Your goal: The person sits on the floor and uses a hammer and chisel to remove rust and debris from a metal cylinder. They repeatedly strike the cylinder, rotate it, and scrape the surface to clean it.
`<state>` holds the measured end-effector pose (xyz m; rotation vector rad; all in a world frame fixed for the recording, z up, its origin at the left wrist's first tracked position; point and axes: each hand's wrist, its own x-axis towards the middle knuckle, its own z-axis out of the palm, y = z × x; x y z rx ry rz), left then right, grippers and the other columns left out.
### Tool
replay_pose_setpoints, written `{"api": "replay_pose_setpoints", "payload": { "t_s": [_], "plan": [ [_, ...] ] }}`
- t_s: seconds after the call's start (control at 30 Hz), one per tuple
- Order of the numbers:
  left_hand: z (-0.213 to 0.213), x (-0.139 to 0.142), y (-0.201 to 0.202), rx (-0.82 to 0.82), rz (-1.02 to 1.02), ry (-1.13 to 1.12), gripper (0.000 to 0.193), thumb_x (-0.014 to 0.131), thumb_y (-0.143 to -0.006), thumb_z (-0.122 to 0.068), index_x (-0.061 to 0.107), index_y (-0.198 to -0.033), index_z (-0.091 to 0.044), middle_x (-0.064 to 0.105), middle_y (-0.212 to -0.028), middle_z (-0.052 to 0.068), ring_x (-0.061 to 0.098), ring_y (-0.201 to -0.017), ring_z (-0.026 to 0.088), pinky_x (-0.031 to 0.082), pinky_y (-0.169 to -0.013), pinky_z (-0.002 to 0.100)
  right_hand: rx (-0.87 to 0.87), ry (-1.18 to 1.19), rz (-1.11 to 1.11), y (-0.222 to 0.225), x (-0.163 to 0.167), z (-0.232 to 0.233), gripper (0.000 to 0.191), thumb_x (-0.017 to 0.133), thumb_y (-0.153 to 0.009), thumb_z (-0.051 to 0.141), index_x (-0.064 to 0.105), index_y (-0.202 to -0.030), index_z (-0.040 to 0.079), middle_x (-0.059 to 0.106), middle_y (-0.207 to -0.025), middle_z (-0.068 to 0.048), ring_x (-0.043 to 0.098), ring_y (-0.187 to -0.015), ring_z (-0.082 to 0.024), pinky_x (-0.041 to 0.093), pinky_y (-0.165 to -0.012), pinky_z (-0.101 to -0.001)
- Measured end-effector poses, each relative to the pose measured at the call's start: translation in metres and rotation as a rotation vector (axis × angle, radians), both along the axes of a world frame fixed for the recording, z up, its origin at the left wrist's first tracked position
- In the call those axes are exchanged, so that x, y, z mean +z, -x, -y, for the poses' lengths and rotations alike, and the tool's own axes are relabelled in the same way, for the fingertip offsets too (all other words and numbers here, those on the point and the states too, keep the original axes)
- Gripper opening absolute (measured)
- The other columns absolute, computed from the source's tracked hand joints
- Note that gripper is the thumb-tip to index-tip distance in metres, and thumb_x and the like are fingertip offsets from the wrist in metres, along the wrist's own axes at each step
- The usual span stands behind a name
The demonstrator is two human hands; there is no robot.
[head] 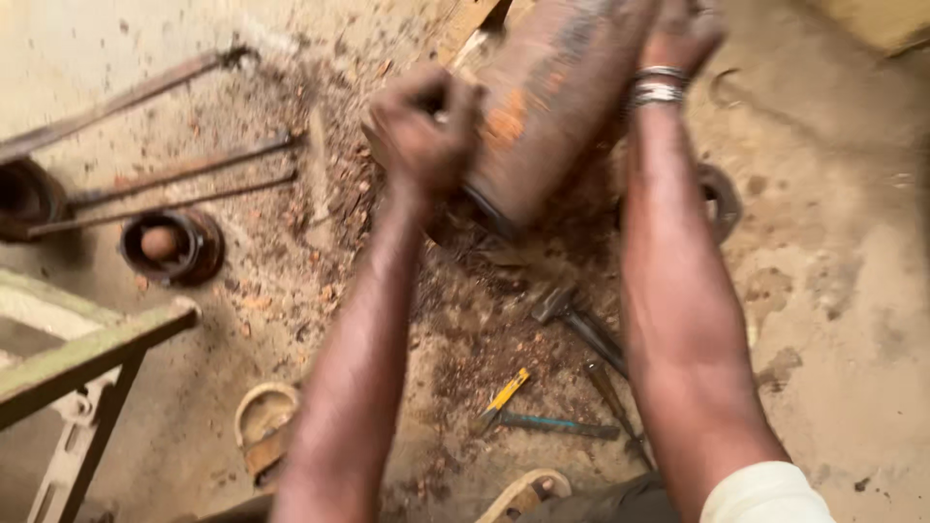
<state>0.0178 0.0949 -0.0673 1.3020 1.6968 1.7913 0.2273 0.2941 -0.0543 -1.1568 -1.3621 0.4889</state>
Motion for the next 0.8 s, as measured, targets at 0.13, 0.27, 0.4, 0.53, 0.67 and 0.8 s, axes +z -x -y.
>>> {"api": "replay_pose_setpoints", "payload": {
  "t_s": [0.13, 0.27, 0.4, 0.53, 0.67, 0.8],
  "plan": [
    [-0.04, 0.039, 0.047, -0.126, 0.085, 0.072, 0.029, 0.061, -0.096, -0.026, 0.071, -0.073, -0.012, 0.075, -0.073, 0.007, 0.075, -0.062, 0.014, 0.064, -0.055, 0.033, -0.332, -0.046, 0.359, 0.023, 0.04, 0.009, 0.055, 0.064, -0.094, 0.061, 0.063, -0.071, 0.011, 0.063, -0.063, -0.004, 0.057, -0.054, -0.017, 0.044, -0.049, -0.0388],
    [-0.033, 0.047, 0.067, -0.153, 0.188, 0.165, 0.032, 0.068, -0.095, -0.026, 0.069, -0.068, -0.009, 0.074, -0.068, 0.009, 0.076, -0.061, 0.015, 0.066, -0.053, 0.033, -0.278, 0.318, 0.183, 0.024, 0.054, 0.053, 0.063, 0.057, -0.09, 0.072, 0.055, -0.068, 0.012, 0.059, -0.062, -0.002, 0.055, -0.057, -0.016, 0.043, -0.049, -0.0341],
    [-0.026, 0.039, 0.083, -0.234, 0.288, 0.265, 0.03, 0.07, -0.095, -0.02, 0.068, -0.068, -0.006, 0.073, -0.068, 0.012, 0.076, -0.061, 0.016, 0.066, -0.052, 0.034, -0.251, 0.381, 0.239, 0.0, 0.035, 0.103, 0.063, 0.053, -0.093, 0.074, 0.058, -0.077, 0.013, 0.056, -0.07, -0.004, 0.053, -0.064, -0.015, 0.04, -0.056, -0.0317],
    [-0.018, 0.055, 0.105, -0.287, 0.212, 0.483, 0.026, 0.071, -0.095, -0.021, 0.069, -0.073, -0.007, 0.073, -0.071, 0.009, 0.075, -0.064, 0.014, 0.067, -0.059, 0.034, -0.239, 0.558, 0.142, -0.013, 0.007, 0.168, 0.07, 0.053, -0.087, 0.079, 0.058, -0.103, 0.011, 0.061, -0.087, -0.002, 0.056, -0.07, -0.015, 0.049, -0.058, -0.0306],
    [0.005, 0.084, 0.119, -0.174, -0.156, 0.624, 0.024, 0.069, -0.094, -0.029, 0.073, -0.08, -0.01, 0.075, -0.075, 0.003, 0.072, -0.062, 0.009, 0.061, -0.066, 0.031, -0.189, 0.548, 0.35, -0.02, -0.02, 0.241, 0.067, 0.057, -0.09, 0.069, 0.053, -0.116, 0.008, 0.062, -0.092, -0.008, 0.06, -0.072, -0.017, 0.053, -0.056, -0.0346],
    [0.029, 0.111, 0.109, 0.001, -0.531, 0.778, 0.033, 0.062, -0.097, -0.045, 0.075, -0.092, -0.015, 0.073, -0.08, 0.006, 0.061, -0.06, 0.014, 0.057, -0.063, 0.036, -0.02, 0.186, 0.322, -0.032, -0.023, 0.264, 0.046, 0.073, -0.101, 0.045, 0.055, -0.117, 0.005, 0.067, -0.105, -0.01, 0.066, -0.091, -0.02, 0.056, -0.08, -0.0373]
  ]
}}
